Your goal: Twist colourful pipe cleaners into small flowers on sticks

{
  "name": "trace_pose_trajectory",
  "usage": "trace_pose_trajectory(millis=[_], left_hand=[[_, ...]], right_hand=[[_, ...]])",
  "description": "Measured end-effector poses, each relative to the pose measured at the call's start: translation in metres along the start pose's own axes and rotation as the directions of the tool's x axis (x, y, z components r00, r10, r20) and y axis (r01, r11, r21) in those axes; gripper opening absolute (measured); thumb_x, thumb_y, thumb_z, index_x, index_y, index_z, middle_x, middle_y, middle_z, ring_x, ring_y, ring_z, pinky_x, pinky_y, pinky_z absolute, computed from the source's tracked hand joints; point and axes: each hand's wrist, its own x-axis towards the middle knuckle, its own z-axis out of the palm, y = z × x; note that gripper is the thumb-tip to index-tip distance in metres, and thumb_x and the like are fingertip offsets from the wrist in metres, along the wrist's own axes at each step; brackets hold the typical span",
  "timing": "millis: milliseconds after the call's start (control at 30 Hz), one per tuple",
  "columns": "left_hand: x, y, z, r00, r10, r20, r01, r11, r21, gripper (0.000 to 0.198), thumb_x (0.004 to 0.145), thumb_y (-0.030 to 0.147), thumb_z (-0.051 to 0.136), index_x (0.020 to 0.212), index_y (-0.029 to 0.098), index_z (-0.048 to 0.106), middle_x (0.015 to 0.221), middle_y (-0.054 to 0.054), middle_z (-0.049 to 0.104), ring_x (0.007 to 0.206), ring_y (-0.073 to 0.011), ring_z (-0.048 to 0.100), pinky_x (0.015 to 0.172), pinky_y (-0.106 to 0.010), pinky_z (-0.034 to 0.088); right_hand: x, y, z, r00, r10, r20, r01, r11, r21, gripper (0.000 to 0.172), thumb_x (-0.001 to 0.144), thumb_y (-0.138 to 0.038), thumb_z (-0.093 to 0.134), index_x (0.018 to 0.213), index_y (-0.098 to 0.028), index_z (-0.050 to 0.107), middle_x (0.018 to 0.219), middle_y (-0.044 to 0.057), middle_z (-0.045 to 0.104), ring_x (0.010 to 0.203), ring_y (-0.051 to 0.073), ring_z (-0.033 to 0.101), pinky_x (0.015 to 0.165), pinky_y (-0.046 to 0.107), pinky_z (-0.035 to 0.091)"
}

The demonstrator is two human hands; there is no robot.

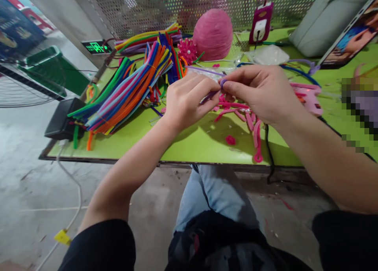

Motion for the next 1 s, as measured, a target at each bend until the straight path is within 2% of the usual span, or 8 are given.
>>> trace_pose_trajectory(millis=[167,267,467,633,733,800,933,1000], left_hand=[[0.000,-0.001,0.010,0.981,-0.190,-0.033,0.183,0.970,-0.162,0.017,0.105,0.041,0.074,0.100,0.026,0.079,0.084,-0.001,0.074,0.072,-0.0138,0.068,0.071,-0.032,0.060],[-0.002,0.000,0.015,0.952,-0.305,-0.013,0.295,0.930,-0.217,0.022,0.103,0.045,0.077,0.095,0.025,0.077,0.081,0.000,0.070,0.068,-0.0124,0.067,0.061,-0.029,0.056],[0.001,0.005,0.009,0.944,-0.329,0.010,0.322,0.919,-0.228,0.037,0.104,0.059,0.076,0.093,0.024,0.074,0.086,-0.001,0.069,0.081,-0.0157,0.076,0.066,-0.030,0.064],[0.007,0.007,0.004,0.899,-0.408,0.156,0.436,0.859,-0.267,0.045,0.105,0.070,0.074,0.105,0.025,0.073,0.086,-0.001,0.071,0.083,-0.0180,0.081,0.066,-0.030,0.066],[0.005,0.010,0.011,0.848,-0.469,0.246,0.527,0.795,-0.302,0.043,0.108,0.067,0.071,0.110,0.025,0.070,0.083,-0.001,0.070,0.078,-0.0179,0.080,0.066,-0.030,0.064],[0.006,0.012,0.012,0.811,-0.504,0.296,0.580,0.755,-0.305,0.039,0.111,0.063,0.067,0.113,0.024,0.069,0.085,-0.001,0.070,0.081,-0.0179,0.080,0.070,-0.031,0.064],[0.021,0.017,-0.019,0.791,-0.460,0.403,0.586,0.759,-0.284,0.028,0.108,0.048,0.073,0.114,0.021,0.072,0.104,-0.006,0.077,0.092,-0.0183,0.077,0.081,-0.033,0.063],[0.030,0.018,-0.042,0.703,-0.338,0.626,0.598,0.757,-0.263,0.028,0.100,0.044,0.079,0.116,0.020,0.077,0.108,-0.006,0.079,0.088,-0.0164,0.073,0.080,-0.031,0.059]], right_hand=[[-0.003,-0.003,-0.006,0.975,-0.205,0.082,0.213,0.970,-0.116,0.023,0.095,-0.032,0.094,0.114,-0.027,0.082,0.110,0.007,0.084,0.098,0.024,0.077,0.092,0.041,0.063],[-0.004,-0.001,-0.006,0.952,-0.292,0.092,0.306,0.916,-0.261,0.017,0.101,-0.036,0.089,0.115,-0.028,0.082,0.112,0.007,0.084,0.100,0.023,0.077,0.096,0.042,0.062],[-0.006,0.002,-0.005,0.937,-0.349,0.021,0.342,0.903,-0.261,0.029,0.101,-0.049,0.090,0.116,-0.028,0.077,0.115,0.006,0.083,0.095,0.019,0.077,0.087,0.036,0.063],[-0.007,-0.007,-0.012,0.906,-0.412,0.094,0.418,0.839,-0.348,0.015,0.104,-0.042,0.087,0.103,-0.027,0.084,0.102,0.007,0.082,0.089,0.020,0.074,0.082,0.038,0.060],[-0.005,-0.002,-0.009,0.913,-0.403,0.057,0.397,0.849,-0.349,0.004,0.104,-0.028,0.082,0.103,-0.025,0.084,0.099,0.006,0.082,0.081,0.017,0.071,0.075,0.035,0.057],[-0.003,0.003,-0.006,0.917,-0.399,0.026,0.377,0.841,-0.387,0.007,0.100,-0.020,0.078,0.105,-0.023,0.082,0.097,0.005,0.082,0.079,0.017,0.070,0.074,0.034,0.055],[0.000,-0.001,-0.012,0.931,-0.348,0.113,0.344,0.724,-0.598,0.008,0.098,-0.018,0.074,0.102,-0.025,0.074,0.099,0.005,0.081,0.083,0.019,0.071,0.077,0.035,0.053],[0.000,-0.011,-0.019,0.932,-0.326,0.161,0.346,0.663,-0.664,0.006,0.100,-0.022,0.072,0.095,-0.025,0.072,0.092,0.005,0.079,0.078,0.018,0.067,0.074,0.036,0.049]])
